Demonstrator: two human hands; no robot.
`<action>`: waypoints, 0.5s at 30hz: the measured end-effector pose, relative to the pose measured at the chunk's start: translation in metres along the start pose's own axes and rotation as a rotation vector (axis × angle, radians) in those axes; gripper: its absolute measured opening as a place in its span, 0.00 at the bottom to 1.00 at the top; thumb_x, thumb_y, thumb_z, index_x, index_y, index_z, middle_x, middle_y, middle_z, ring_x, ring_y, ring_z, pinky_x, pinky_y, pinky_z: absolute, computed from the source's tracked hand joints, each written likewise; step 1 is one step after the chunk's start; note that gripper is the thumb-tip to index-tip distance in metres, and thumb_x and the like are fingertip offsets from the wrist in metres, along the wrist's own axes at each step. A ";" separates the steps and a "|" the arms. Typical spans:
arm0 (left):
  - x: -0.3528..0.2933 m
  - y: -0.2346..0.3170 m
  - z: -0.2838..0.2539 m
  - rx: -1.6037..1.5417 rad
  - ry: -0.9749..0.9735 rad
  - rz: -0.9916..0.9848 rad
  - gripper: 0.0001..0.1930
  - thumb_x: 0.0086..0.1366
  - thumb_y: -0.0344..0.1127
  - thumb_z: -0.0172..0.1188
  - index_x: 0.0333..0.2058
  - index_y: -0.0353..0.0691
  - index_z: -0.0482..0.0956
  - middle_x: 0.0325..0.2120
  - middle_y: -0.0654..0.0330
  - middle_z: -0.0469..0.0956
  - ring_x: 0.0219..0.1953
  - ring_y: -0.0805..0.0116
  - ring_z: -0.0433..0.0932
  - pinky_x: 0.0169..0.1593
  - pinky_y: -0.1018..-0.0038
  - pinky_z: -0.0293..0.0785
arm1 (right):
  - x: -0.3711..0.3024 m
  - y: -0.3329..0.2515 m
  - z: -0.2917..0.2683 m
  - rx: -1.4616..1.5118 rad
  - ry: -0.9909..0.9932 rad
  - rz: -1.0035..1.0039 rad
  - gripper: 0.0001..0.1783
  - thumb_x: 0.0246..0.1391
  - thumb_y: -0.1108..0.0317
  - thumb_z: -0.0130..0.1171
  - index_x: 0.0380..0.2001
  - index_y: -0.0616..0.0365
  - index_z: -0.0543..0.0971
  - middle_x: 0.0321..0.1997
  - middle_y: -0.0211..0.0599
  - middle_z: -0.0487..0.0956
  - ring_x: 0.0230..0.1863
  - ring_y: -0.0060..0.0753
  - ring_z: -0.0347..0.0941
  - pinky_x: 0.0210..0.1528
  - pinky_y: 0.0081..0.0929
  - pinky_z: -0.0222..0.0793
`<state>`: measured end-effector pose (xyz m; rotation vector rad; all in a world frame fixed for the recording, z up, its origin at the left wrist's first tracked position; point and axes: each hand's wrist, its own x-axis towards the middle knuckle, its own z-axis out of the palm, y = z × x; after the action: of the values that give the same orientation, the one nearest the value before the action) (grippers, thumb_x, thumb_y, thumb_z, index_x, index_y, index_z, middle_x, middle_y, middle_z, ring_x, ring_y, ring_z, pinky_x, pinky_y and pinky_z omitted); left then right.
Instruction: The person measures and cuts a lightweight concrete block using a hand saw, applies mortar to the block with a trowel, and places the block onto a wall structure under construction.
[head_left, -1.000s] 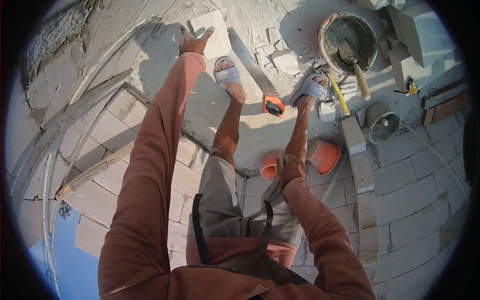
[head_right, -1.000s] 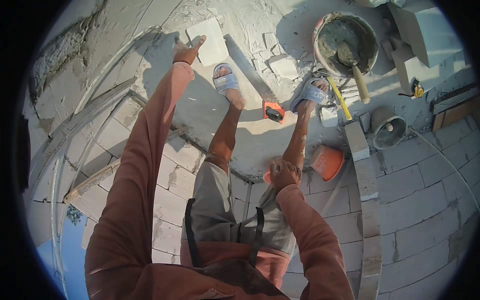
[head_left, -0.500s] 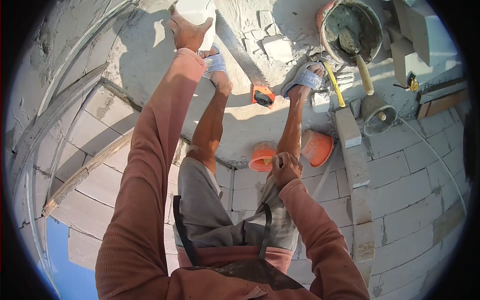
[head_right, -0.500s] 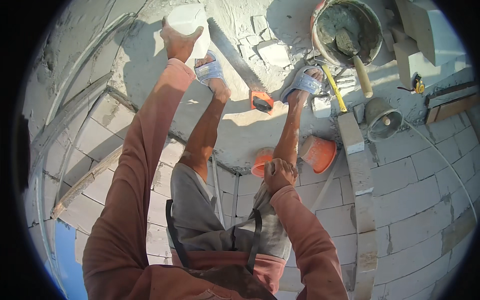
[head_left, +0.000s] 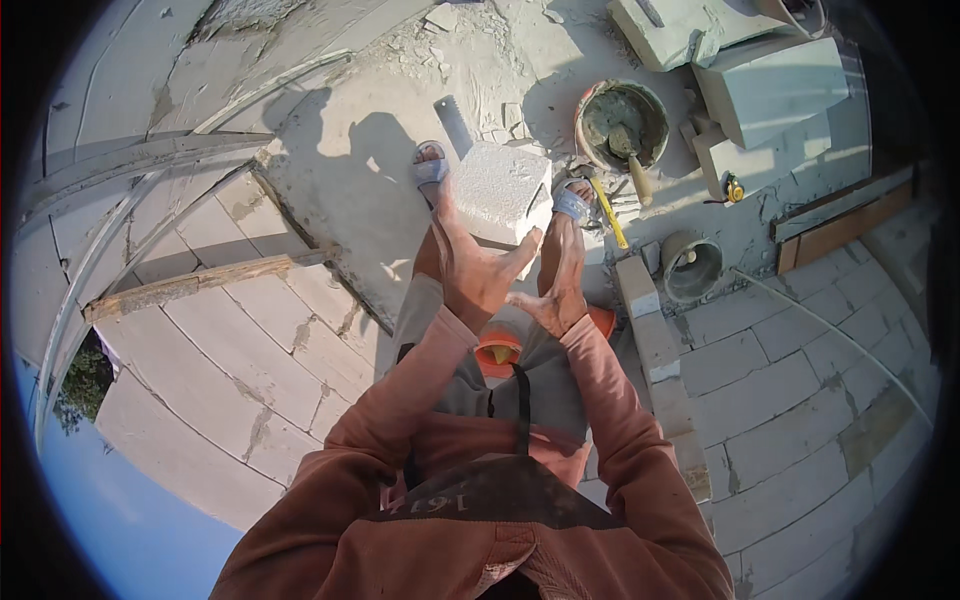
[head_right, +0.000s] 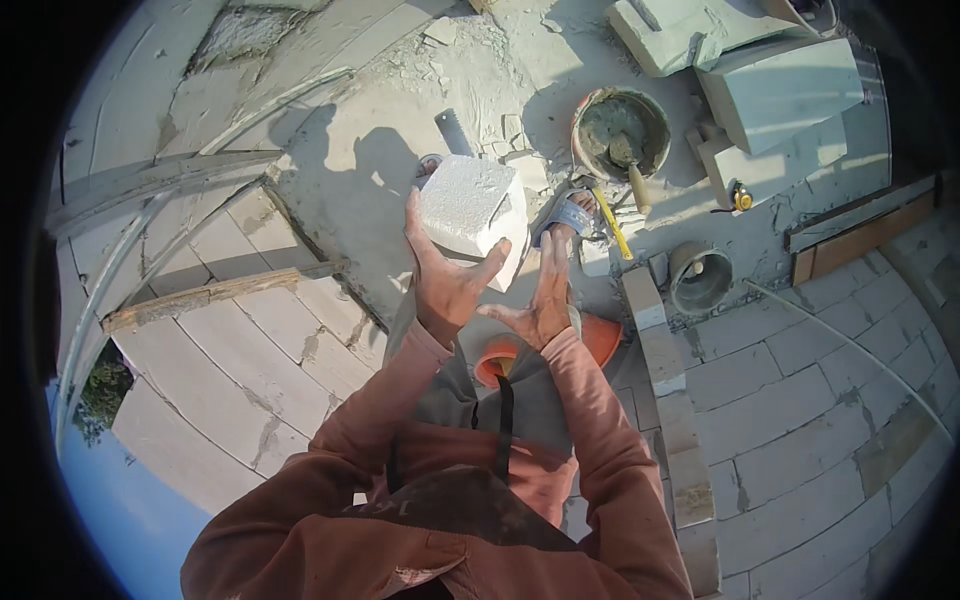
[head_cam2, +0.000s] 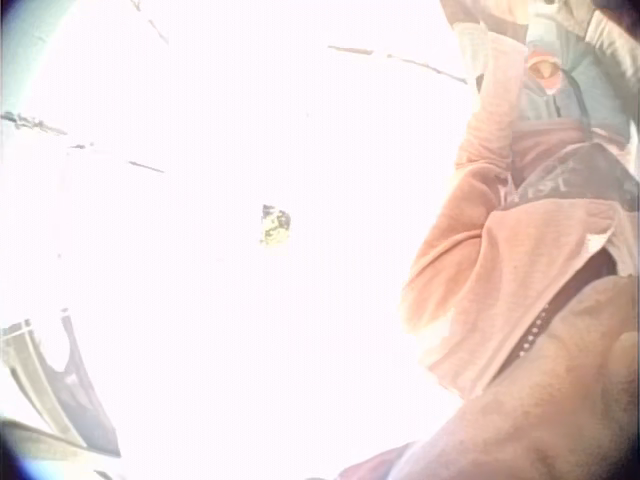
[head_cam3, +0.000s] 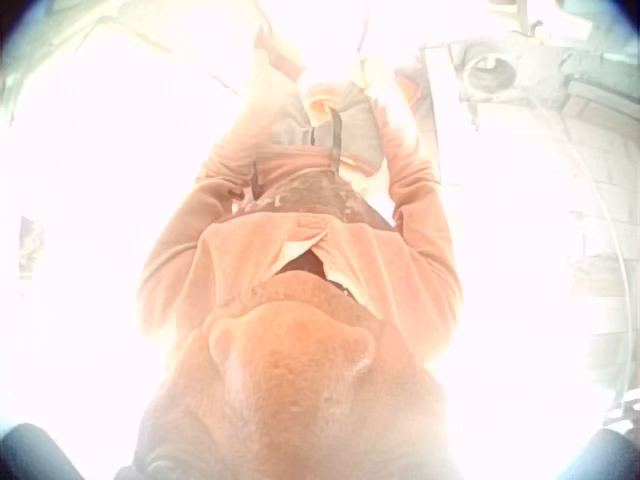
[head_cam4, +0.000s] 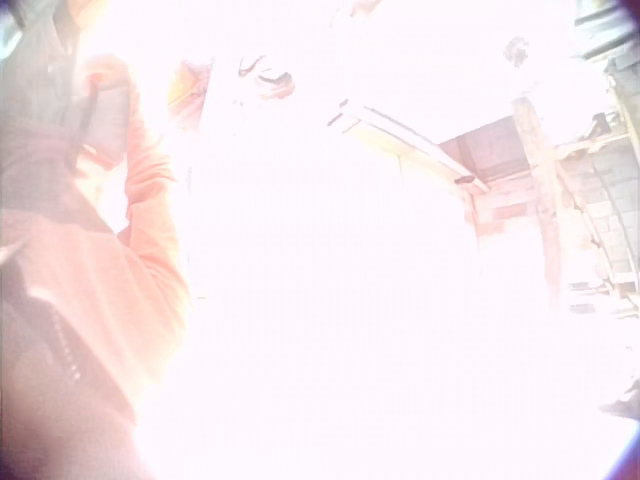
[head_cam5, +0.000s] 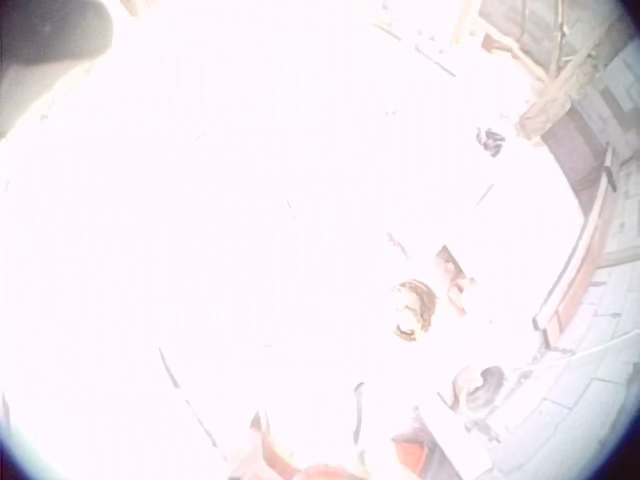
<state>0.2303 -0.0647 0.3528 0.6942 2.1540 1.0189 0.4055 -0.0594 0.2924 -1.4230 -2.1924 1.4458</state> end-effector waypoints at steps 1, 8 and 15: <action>-0.013 0.023 -0.005 -0.075 -0.003 -0.037 0.61 0.50 0.38 0.78 0.72 0.30 0.41 0.64 0.39 0.57 0.66 0.47 0.61 0.68 0.57 0.62 | 0.008 -0.016 -0.015 -0.005 0.014 -0.027 0.74 0.36 0.40 0.80 0.75 0.62 0.46 0.76 0.66 0.50 0.77 0.68 0.46 0.77 0.52 0.46; -0.049 0.158 -0.083 -0.322 -0.002 0.081 0.58 0.62 0.47 0.73 0.74 0.31 0.38 0.66 0.41 0.58 0.66 0.52 0.64 0.69 0.58 0.62 | 0.038 -0.125 -0.117 0.760 -0.288 -0.095 0.70 0.41 0.54 0.81 0.77 0.62 0.44 0.74 0.50 0.59 0.76 0.44 0.52 0.77 0.39 0.47; -0.043 0.253 -0.243 0.086 -0.156 0.381 0.51 0.69 0.60 0.60 0.74 0.33 0.44 0.64 0.39 0.63 0.65 0.49 0.67 0.67 0.60 0.63 | 0.018 -0.262 -0.235 0.868 -0.689 -0.245 0.70 0.39 0.58 0.82 0.77 0.59 0.46 0.75 0.47 0.60 0.77 0.41 0.52 0.76 0.37 0.47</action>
<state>0.1254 -0.0657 0.6905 1.2178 1.9807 1.0263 0.3680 0.0817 0.6132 -0.3788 -1.4945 2.5576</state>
